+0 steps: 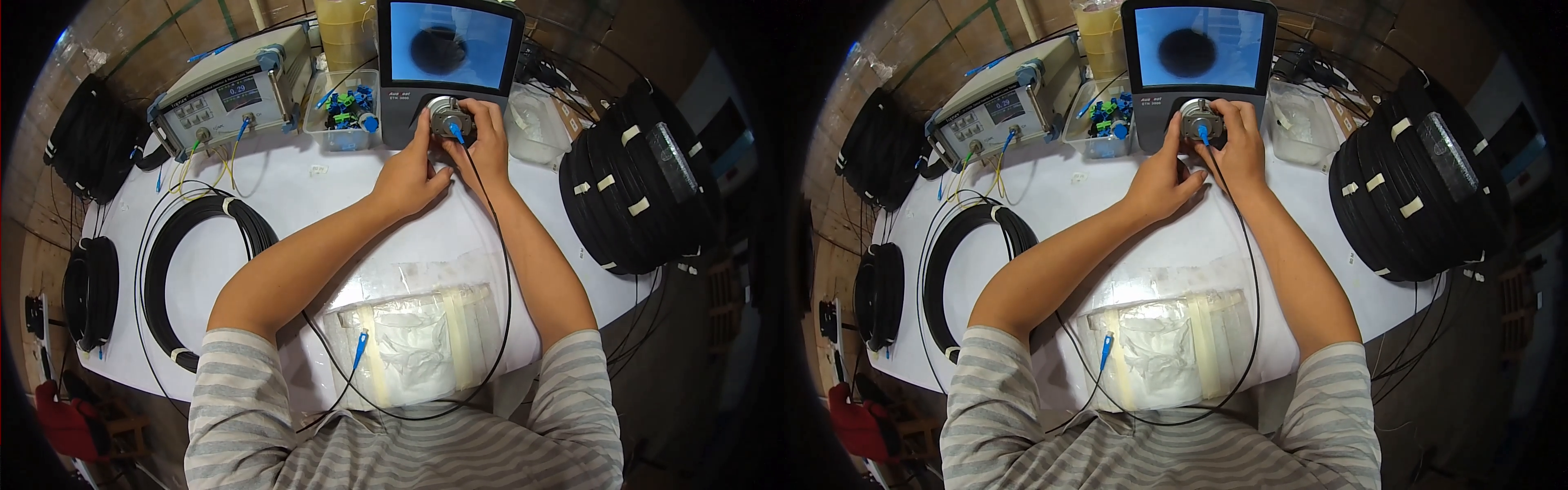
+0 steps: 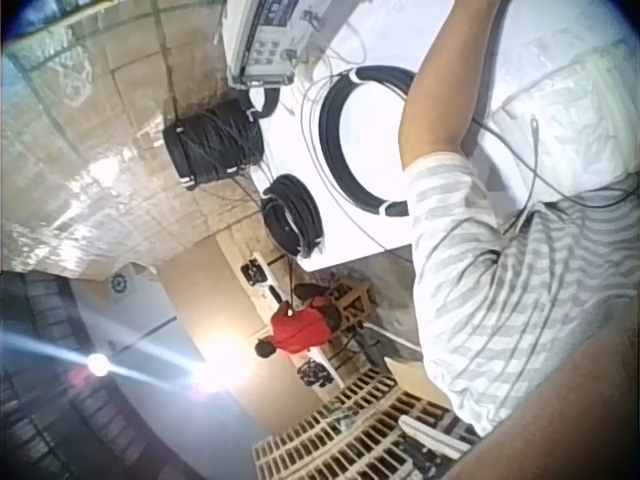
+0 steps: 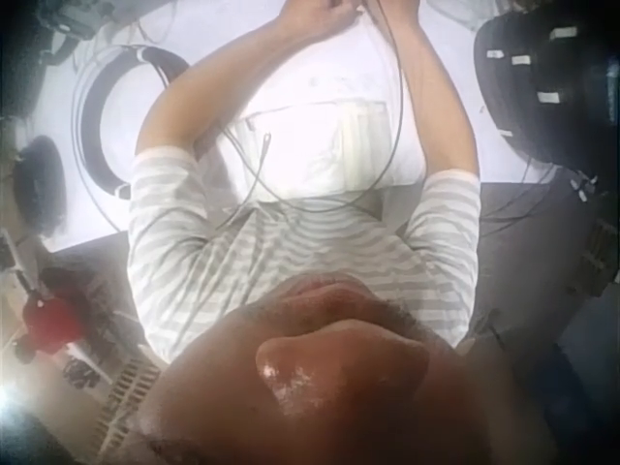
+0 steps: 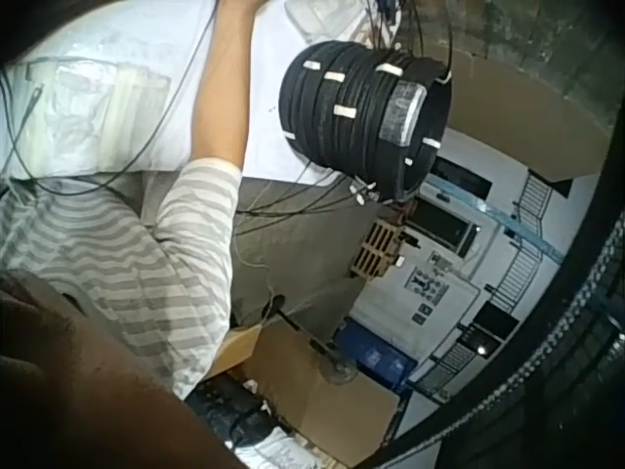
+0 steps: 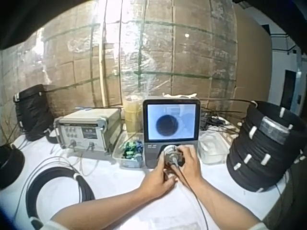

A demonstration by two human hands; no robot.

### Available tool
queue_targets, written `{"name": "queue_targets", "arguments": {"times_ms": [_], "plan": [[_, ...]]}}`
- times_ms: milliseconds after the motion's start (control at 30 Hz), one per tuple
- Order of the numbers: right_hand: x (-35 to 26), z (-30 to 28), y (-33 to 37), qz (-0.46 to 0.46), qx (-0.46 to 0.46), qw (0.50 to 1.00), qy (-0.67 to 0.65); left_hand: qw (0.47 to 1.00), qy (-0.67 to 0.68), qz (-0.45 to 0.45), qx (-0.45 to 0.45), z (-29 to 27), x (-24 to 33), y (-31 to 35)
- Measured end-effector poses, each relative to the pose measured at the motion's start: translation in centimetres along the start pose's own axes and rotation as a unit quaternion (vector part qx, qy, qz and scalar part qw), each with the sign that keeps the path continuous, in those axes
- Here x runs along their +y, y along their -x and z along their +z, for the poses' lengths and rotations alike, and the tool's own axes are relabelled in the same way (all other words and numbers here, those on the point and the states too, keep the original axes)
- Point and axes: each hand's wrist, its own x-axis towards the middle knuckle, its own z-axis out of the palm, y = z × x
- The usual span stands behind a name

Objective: Testing and inspecting fiber optic cable connectors using a digital microscope and optical testing equipment.

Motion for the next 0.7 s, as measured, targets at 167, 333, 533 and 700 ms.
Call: {"name": "queue_targets", "arguments": {"times_ms": [167,333,533,700], "plan": [[0.7,-0.1,0.0,0.002,-0.007,0.999,-0.051,1.0,0.003,-0.003,-0.002,0.0,-0.1,0.0],[0.8,-0.5,0.0,0.004,-0.036,0.998,-0.046,1.0,0.006,-0.007,-0.003,0.0,0.1,0.1],[-0.4,-0.2,0.1,0.004,0.0,1.0,-0.018,1.0,0.008,-0.01,-0.018,-0.2,0.1,0.0],[0.0,-0.2,0.1,-0.016,-0.001,1.0,-0.003,1.0,0.0,0.011,0.005,0.0,0.0,0.0]]}}
